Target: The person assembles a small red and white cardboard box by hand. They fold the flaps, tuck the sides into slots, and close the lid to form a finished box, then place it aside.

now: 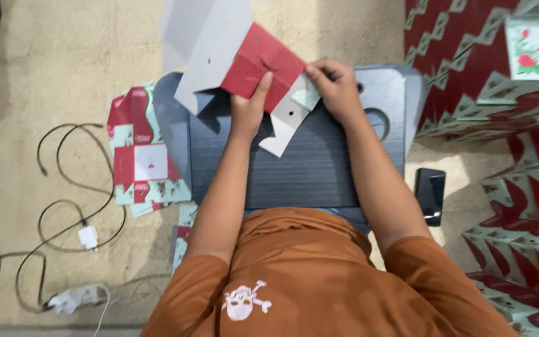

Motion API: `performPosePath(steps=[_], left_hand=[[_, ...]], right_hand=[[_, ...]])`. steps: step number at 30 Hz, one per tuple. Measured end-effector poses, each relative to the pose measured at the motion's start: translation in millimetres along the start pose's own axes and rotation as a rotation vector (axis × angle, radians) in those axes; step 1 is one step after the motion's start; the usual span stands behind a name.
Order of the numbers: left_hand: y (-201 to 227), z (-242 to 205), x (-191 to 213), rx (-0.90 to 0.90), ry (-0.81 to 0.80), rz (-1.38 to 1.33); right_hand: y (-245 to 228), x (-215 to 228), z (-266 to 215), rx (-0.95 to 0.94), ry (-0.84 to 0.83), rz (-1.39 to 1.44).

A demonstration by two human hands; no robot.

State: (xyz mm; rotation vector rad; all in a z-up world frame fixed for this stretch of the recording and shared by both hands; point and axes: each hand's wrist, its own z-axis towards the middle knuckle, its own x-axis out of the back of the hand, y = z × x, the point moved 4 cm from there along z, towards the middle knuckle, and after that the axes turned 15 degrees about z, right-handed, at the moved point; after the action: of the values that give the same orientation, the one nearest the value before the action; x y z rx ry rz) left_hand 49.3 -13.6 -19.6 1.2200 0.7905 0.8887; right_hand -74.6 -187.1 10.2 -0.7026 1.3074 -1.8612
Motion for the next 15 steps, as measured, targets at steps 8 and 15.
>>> performPosePath(steps=[8, 15], left_hand=[[-13, -6, 4, 0.072, 0.091, -0.008], [-12, -1, -1, 0.468, 0.551, -0.444]], right_hand=[[59, 16, 8, 0.003, 0.157, 0.051], [-15, -23, -13, 0.014, -0.159, 0.214]])
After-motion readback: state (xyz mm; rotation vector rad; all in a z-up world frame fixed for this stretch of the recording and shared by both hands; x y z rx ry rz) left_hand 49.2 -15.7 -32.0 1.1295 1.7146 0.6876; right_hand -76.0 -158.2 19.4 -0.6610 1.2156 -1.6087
